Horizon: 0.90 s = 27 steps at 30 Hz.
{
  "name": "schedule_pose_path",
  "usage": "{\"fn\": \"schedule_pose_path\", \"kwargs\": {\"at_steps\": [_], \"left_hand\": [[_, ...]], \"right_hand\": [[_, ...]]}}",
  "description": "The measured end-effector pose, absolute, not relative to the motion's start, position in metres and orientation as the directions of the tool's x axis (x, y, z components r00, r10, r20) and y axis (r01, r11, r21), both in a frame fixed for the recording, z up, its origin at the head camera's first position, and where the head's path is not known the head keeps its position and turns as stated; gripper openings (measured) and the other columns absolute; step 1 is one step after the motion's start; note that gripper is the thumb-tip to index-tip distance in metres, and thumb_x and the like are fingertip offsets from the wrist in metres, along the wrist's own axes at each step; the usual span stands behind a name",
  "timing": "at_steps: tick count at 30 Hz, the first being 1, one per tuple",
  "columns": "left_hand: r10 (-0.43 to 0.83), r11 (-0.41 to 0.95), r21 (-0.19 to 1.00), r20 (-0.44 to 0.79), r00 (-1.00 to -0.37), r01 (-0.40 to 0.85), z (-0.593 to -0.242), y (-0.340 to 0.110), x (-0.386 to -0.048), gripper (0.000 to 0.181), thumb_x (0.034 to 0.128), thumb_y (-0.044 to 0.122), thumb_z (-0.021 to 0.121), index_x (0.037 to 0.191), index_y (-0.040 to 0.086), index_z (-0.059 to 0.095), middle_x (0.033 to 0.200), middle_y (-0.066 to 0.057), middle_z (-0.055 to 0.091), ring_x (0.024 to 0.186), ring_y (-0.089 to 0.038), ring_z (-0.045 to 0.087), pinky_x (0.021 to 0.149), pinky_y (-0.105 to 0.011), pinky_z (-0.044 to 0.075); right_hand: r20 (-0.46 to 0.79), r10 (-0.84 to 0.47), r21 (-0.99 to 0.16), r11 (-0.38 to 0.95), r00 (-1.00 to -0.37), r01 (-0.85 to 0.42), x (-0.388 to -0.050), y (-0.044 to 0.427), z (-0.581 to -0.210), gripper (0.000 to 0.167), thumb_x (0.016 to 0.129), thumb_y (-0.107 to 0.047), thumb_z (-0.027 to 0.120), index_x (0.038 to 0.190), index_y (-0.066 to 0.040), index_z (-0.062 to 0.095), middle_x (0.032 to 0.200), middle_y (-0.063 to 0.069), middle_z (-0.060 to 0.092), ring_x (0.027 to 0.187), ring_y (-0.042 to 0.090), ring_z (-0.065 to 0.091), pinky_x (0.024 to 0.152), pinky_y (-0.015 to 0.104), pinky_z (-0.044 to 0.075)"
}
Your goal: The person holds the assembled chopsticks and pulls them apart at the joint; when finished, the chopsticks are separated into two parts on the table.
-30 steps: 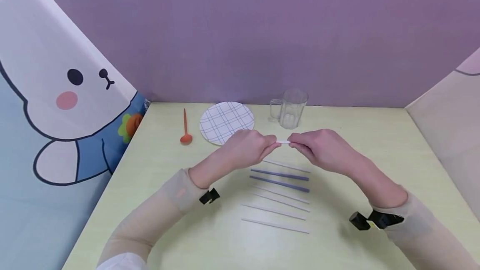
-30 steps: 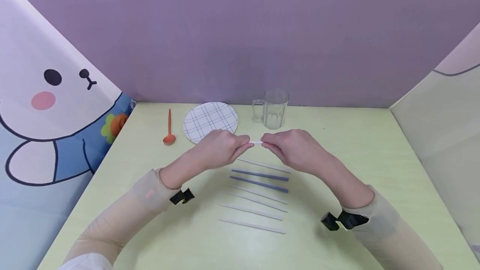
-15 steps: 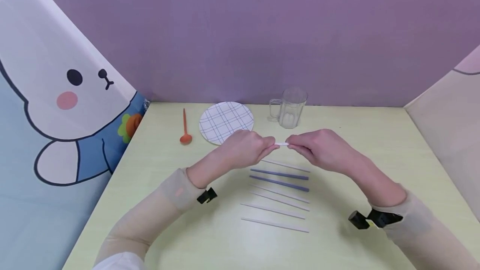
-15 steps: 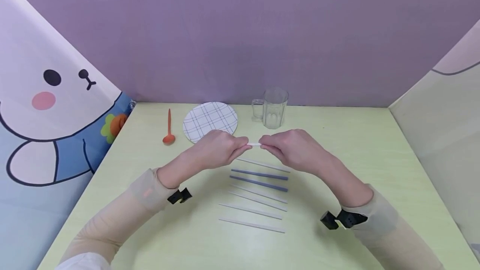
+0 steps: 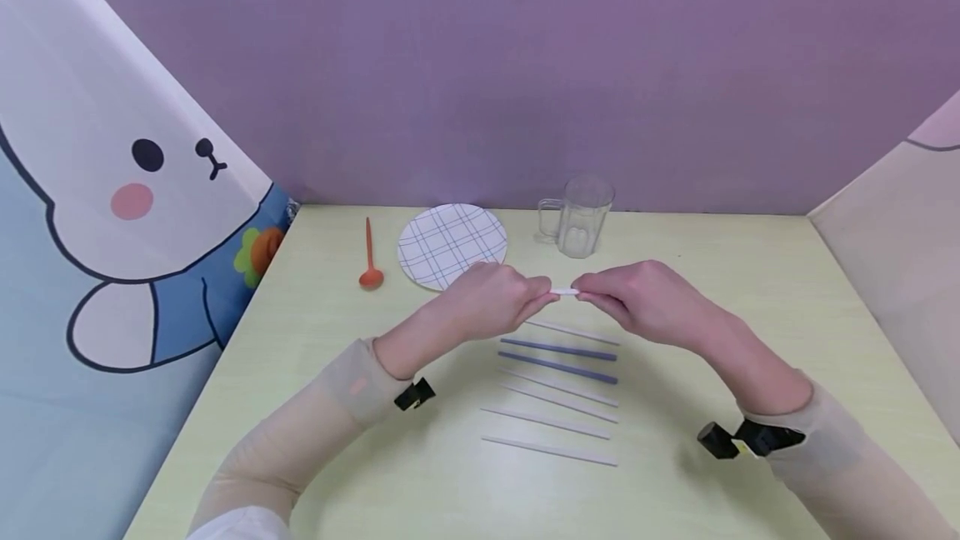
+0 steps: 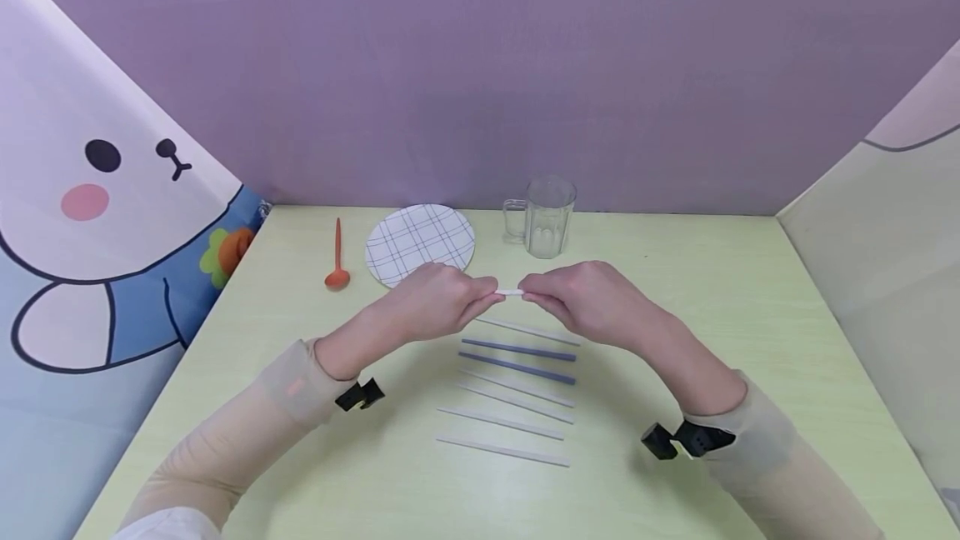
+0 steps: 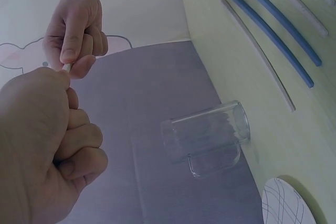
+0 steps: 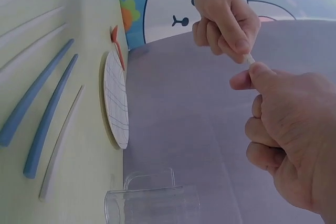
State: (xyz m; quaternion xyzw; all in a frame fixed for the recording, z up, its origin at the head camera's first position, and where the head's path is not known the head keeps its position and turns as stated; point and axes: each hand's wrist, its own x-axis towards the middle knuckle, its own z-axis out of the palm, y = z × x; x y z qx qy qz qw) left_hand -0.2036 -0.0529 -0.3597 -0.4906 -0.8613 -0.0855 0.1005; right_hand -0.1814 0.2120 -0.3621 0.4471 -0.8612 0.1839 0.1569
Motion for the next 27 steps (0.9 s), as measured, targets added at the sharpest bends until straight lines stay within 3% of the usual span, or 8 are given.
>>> {"fn": "schedule_pose_path", "kwargs": {"at_steps": [9,17,27], "left_hand": [[0.808,0.521,0.028,0.305,-0.504,0.853,-0.363,-0.052,-0.204,0.035,0.1110,0.031,0.056,0.080,0.015,0.053,0.060,0.008,0.029,0.050,-0.008,0.034,0.047,-0.023,0.024],[0.847,0.478,0.021,0.257,-0.466,0.878,-0.371,-0.052,-0.208,0.037,0.1120,0.031,0.054,0.079,0.015,0.052,0.059,0.010,0.026,0.050,-0.007,0.030,0.047,-0.022,0.021],[0.818,0.516,0.018,0.286,-0.499,0.856,-0.374,-0.052,-0.211,0.035,0.1121,0.031,0.054,0.081,0.015,0.052,0.060,0.009,0.028,0.051,-0.007,0.031,0.047,-0.022,0.023]], "right_hand": [[0.445,-0.695,-0.169,0.554,-0.565,-0.815,-0.179,0.210,-0.365,0.017,0.091,-0.004,0.080,0.104,-0.013,0.075,0.079,-0.008,0.069,0.064,0.001,0.054,0.064,0.027,0.055],[0.402,-0.732,-0.221,0.505,-0.549,-0.835,-0.184,0.214,-0.369,0.023,0.090,-0.003,0.081,0.110,-0.013,0.080,0.099,-0.004,0.082,0.082,0.008,0.077,0.075,0.033,0.063],[0.395,-0.704,-0.227,0.548,-0.591,-0.805,-0.184,0.212,-0.371,0.022,0.092,-0.001,0.079,0.112,-0.010,0.078,0.099,0.000,0.081,0.080,0.010,0.075,0.075,0.035,0.063]]}}
